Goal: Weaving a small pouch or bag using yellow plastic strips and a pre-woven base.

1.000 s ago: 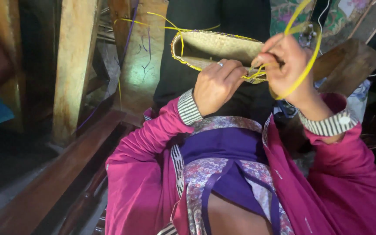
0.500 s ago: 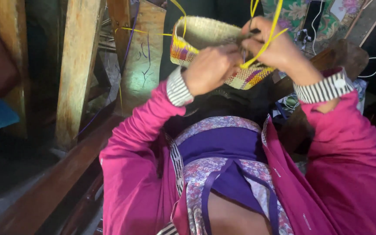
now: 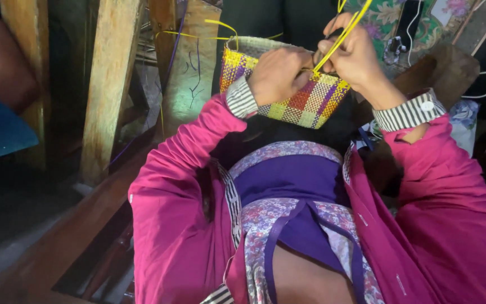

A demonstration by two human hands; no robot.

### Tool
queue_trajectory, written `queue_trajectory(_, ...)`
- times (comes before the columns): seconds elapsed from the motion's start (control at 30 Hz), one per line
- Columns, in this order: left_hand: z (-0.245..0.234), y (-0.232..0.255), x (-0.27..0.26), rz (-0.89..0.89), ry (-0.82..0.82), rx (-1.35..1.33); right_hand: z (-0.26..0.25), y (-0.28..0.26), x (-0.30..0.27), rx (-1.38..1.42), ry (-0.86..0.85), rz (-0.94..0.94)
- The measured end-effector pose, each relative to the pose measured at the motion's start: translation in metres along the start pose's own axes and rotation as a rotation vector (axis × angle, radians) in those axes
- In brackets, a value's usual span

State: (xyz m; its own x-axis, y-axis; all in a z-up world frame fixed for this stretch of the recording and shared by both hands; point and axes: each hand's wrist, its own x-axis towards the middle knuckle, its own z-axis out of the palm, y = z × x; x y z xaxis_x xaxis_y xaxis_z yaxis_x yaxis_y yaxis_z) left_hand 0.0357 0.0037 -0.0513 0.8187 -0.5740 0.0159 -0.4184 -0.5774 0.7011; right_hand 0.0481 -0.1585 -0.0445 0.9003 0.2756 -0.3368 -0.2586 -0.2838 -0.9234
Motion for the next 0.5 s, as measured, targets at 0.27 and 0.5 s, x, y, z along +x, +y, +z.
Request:
queue_trajectory(0.27, 0.002, -0.006, 0.01, 0.15, -0.071, 0.017, -0.003, 0.028, 0.01, 0.079, 0.046, 0.129)
queue_trajectory(0.5, 0.003, -0.004, 0.005, 0.156, -0.007, 0.029, 0.004, 0.002, 0.014, -0.165, -0.1, 0.185)
